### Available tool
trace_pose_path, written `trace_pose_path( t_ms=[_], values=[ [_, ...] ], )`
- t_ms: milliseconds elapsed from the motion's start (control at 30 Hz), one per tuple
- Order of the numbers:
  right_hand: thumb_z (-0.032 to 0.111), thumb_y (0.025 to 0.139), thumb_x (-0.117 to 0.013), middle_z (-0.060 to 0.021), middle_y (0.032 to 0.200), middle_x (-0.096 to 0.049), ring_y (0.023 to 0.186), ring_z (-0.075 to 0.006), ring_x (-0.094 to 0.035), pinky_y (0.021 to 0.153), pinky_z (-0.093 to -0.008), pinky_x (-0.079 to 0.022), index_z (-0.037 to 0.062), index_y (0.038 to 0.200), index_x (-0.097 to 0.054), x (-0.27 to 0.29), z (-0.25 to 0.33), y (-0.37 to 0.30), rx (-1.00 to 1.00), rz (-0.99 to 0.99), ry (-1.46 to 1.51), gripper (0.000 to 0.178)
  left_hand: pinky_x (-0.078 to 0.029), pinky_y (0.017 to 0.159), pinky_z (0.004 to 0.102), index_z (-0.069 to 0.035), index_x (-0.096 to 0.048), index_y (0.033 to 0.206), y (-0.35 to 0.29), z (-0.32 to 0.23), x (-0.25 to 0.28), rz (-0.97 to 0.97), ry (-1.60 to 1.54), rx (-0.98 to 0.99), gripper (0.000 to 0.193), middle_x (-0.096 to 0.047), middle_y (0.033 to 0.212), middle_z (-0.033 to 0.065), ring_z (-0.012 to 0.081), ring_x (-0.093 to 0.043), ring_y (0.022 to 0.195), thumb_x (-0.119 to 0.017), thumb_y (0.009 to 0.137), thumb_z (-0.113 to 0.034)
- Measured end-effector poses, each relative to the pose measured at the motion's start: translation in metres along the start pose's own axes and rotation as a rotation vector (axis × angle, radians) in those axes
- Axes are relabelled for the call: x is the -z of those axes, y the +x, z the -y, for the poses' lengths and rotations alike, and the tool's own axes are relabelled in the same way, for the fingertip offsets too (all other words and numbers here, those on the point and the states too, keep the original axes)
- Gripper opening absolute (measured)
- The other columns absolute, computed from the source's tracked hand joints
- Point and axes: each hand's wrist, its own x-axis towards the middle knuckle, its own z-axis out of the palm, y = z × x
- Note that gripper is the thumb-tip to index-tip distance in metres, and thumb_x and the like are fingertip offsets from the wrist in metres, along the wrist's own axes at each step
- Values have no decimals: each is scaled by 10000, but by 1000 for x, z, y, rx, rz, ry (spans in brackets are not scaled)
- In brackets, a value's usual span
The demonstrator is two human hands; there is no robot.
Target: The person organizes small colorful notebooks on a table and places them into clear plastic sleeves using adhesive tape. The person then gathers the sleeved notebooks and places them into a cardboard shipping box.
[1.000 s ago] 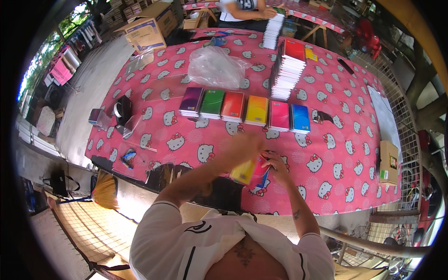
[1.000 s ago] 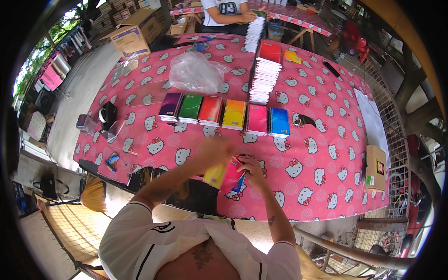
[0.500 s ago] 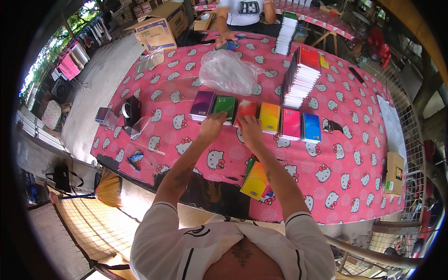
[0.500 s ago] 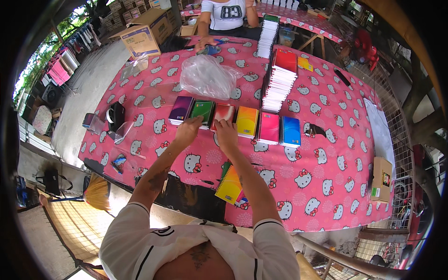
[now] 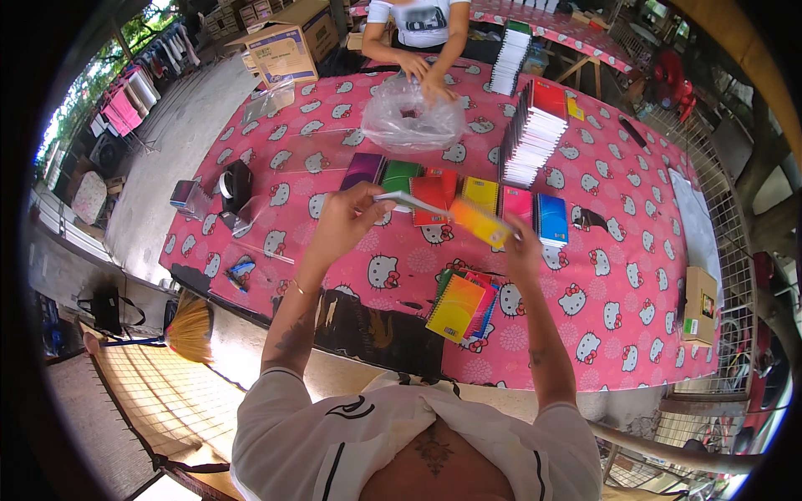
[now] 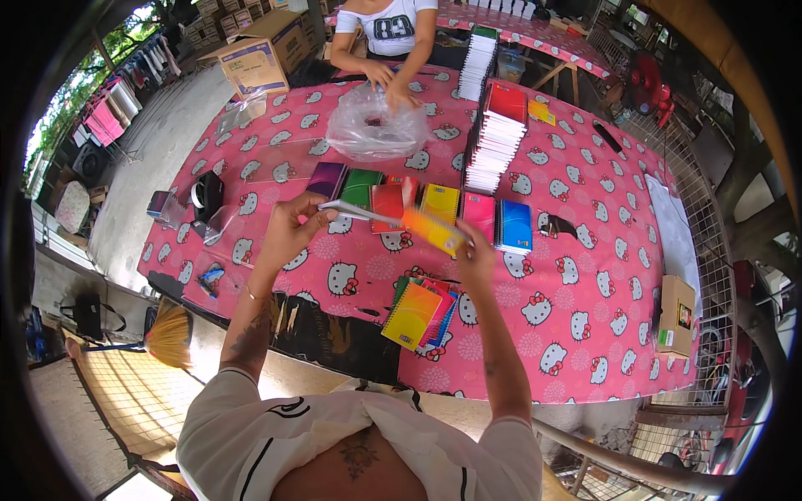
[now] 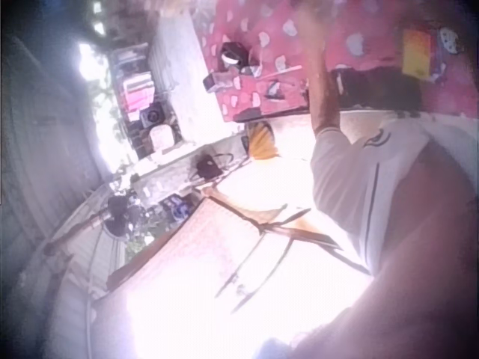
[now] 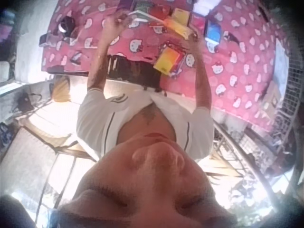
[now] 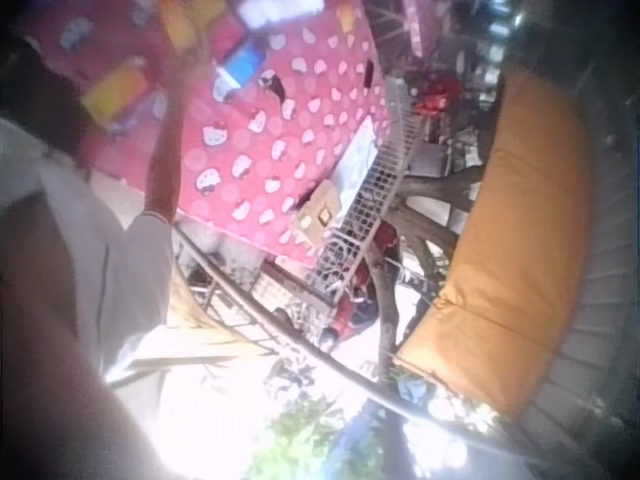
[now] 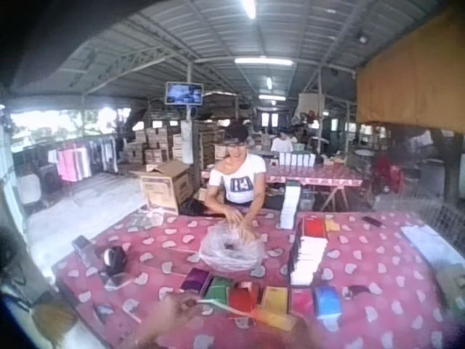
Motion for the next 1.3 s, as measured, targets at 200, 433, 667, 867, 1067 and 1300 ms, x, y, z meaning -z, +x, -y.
trace_pose_path(
  t_ms=[200,433,667,867,1067,1300],
  values=[
    [-137,788,-528,-113,1053,-693,1153,-240,-612,1014,-377,-454,25,1080,-688,10,-44,-108,398,317,-248,370,-530,637,386,-69,-682,1096,-42,23,-135,463,225,-147,334,-707,762,107,268,-701,703,-713,857,-301],
    [24,920,-581,-139,1327,-535,1289,-291,-483,1067,-399,-406,54,1316,-540,-2,-40,-156,-248,-67,60,399,-536,756,475,-108,-633,1154,-3,110,-121,-32,309,200,299,-668,1026,153,377,-660,898,-641,889,-247],
    [109,919,-651,-163,1345,-486,1248,-290,-478,1019,-380,-431,48,1325,-531,-29,-24,-169,-232,-181,-88,428,-531,858,443,-156,-640,1249,41,221,-23,220,863,-244,486,-642,1066,143,326,-646,991,-759,780,-193],
    [145,888,-698,-185,1337,-501,1224,-324,-481,1038,-409,-414,42,1379,-489,-48,-17,-171,-463,-260,23,544,-554,792,440,-172,-687,1142,59,242,-9,347,717,-292,353,-641,1009,116,328,-660,918,-738,793,-201],
    [146,873,-715,-184,1342,-493,1232,-331,-469,1062,-419,-398,41,1417,-453,-54,-18,-177,-440,-303,31,612,-548,758,479,-147,-681,1108,52,225,-13,299,710,-304,277,-654,917,137,345,-671,814,-689,854,-258],
    [255,943,-665,-163,1392,-455,1291,-295,-439,1093,-409,-370,43,1455,-416,-54,-24,-180,-493,-323,301,608,-534,582,434,-108,-584,1225,42,174,-13,-166,655,-132,277,-695,903,145,328,-663,704,-551,952,-144]
  ],
)
